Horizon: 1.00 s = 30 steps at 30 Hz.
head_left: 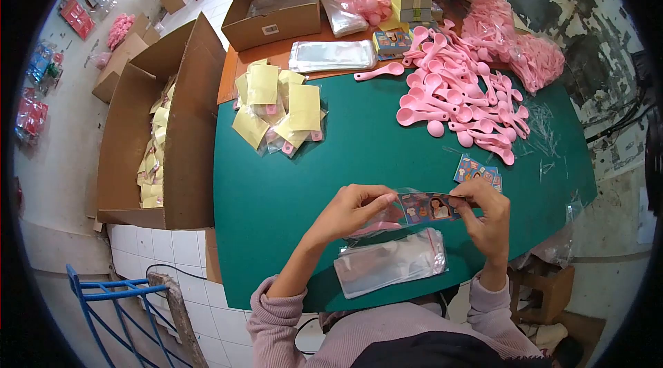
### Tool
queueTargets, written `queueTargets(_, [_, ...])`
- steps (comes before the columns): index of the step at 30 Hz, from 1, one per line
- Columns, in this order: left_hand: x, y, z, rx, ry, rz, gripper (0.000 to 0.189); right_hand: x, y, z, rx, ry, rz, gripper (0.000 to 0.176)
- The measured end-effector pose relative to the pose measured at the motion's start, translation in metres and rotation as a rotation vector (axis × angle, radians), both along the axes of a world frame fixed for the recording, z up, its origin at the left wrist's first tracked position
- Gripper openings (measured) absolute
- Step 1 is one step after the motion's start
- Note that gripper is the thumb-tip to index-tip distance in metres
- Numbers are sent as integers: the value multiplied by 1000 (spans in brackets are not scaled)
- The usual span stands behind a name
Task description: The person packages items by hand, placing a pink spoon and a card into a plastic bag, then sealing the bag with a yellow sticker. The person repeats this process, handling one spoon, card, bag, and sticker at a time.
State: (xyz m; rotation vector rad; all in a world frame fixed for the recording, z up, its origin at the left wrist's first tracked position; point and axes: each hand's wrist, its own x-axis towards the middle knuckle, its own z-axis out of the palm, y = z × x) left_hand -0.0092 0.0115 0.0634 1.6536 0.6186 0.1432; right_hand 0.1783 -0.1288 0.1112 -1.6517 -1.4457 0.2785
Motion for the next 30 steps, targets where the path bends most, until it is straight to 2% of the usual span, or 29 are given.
queueTargets(2, [2,-4,-3,-78,-187,37,29,1,0,-1,-18,24,-10,15])
queueTargets(5, [4,-4,-2,-79,-185,18,29,1,0,-1,121,104,-116,16])
queueTargets(8, [4,-3,-2,13,-60,7,28,2,-1,3,14,14,11,16])
queueTargets(14, [10,-12,7,-57,-157,-111,28,-1,2,3,-201,29,177,15])
queueTargets(15, [11,-14,11,-56,-156,-113,28,-3,5,1,-266,76,270,16])
queueTargets(17, [11,-19,16,89,-73,-113,33,-2,12,-5,-325,122,367,17])
queueTargets(18, [10,-20,11,113,-100,-130,45,-2,16,-9,-373,26,427,19])
queueTargets(19, [9,-22,8,115,-100,-127,45,-2,19,-14,-421,-72,485,20])
queueTargets(21, [9,-26,3,310,-46,-19,59,-11,25,-23,-389,-19,444,18])
queueTargets(23, [7,-28,9,354,44,4,64,-18,28,-33,-313,224,381,18])
queueTargets(25, [4,-23,12,406,129,21,68,-17,27,-41,-351,299,373,18])
queueTargets(27, [-11,-10,7,359,145,-50,67,-14,27,-41,-391,369,367,19])
queueTargets(28, [-19,-1,-3,359,146,-52,67,-11,28,-37,-398,414,292,20])
queueTargets(30, [-32,12,-22,-190,-245,37,58,-5,29,-44,-381,526,167,23])
